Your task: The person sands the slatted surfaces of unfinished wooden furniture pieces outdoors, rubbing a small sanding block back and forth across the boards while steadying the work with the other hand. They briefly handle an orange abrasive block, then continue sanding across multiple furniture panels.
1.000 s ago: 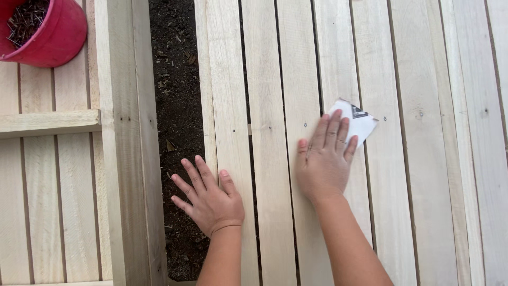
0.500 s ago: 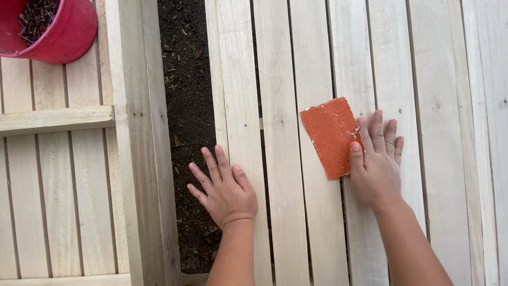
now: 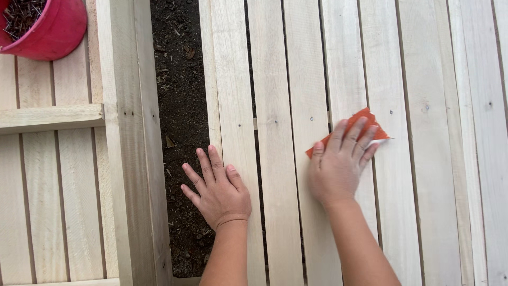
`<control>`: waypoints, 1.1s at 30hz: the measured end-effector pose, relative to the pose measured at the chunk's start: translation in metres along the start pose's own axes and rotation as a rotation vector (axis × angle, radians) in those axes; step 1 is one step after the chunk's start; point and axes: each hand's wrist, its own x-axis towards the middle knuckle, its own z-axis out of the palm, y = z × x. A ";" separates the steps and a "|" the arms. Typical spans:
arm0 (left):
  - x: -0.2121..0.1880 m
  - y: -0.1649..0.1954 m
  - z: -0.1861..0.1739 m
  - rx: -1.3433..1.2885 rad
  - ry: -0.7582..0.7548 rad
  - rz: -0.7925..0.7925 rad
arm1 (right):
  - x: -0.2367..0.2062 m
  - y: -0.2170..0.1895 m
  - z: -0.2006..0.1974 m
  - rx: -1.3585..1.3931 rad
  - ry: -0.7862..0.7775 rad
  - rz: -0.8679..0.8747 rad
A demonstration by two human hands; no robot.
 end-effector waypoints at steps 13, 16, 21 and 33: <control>0.001 0.000 -0.002 0.003 -0.035 -0.027 | 0.058 0.073 -0.102 0.003 0.075 0.373; 0.001 0.000 -0.004 -0.004 -0.074 -0.039 | 0.054 0.132 -0.110 -0.057 0.068 0.443; 0.000 0.000 -0.007 -0.014 -0.060 -0.040 | 0.039 0.091 -0.079 -0.321 -0.022 -0.097; 0.000 0.002 -0.007 -0.024 -0.086 -0.044 | 0.036 -0.006 0.019 0.016 -0.008 0.200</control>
